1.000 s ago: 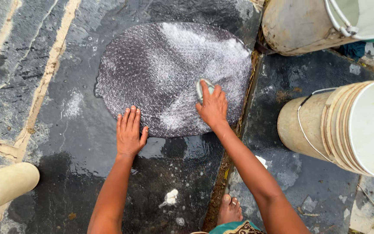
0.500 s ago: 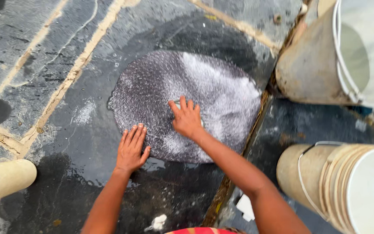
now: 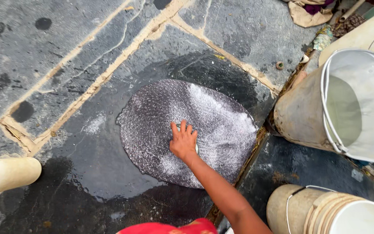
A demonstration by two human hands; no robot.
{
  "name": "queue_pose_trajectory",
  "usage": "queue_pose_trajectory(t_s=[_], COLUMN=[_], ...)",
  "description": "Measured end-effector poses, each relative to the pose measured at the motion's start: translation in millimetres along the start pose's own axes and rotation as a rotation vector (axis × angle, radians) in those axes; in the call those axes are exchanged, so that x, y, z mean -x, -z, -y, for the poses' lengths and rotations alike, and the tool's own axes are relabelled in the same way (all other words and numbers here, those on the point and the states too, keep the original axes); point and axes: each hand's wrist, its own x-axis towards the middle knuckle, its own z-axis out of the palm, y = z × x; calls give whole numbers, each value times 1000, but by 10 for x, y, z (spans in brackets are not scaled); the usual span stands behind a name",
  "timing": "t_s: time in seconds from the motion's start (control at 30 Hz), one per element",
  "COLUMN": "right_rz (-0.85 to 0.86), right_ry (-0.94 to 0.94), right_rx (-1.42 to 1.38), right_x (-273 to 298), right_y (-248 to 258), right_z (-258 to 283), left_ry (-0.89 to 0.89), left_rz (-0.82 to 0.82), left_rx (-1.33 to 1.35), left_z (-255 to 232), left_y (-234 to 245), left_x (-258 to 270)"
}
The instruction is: The person scrubs a mat on the floor with a scrubbing tool, washes it inside a bucket of water, scrubs it again on the floor, and wrings it out by hand.
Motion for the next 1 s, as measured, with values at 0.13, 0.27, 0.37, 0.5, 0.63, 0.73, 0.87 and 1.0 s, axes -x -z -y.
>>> queue_pose_trajectory(t_s=[0.13, 0.27, 0.37, 0.5, 0.63, 0.73, 0.87, 1.0], right_rz=[17, 29, 34, 15, 31, 69, 27, -198], right_ry=[-1, 7, 34, 32, 51, -14, 24, 105], right_rx=[-2, -19, -18, -5, -16, -16, 3, -4], right_x=[-18, -15, 36, 22, 34, 6, 14, 25], right_y=[55, 66, 66, 66, 64, 61, -57, -197], right_z=[26, 10, -23, -1, 2, 25, -40, -71], left_ry=[55, 60, 60, 45, 55, 62, 9, -119], left_rz=[20, -9, -36, -72, -104, -151, -169, -151], left_rx=[95, 149, 177, 210, 256, 273, 289, 305], left_z=[-104, 167, 360, 409, 380, 363, 163, -129], left_y=[305, 443, 486, 568, 618, 818, 938, 826], left_x=[-100, 15, 184, 325, 497, 578, 476, 256])
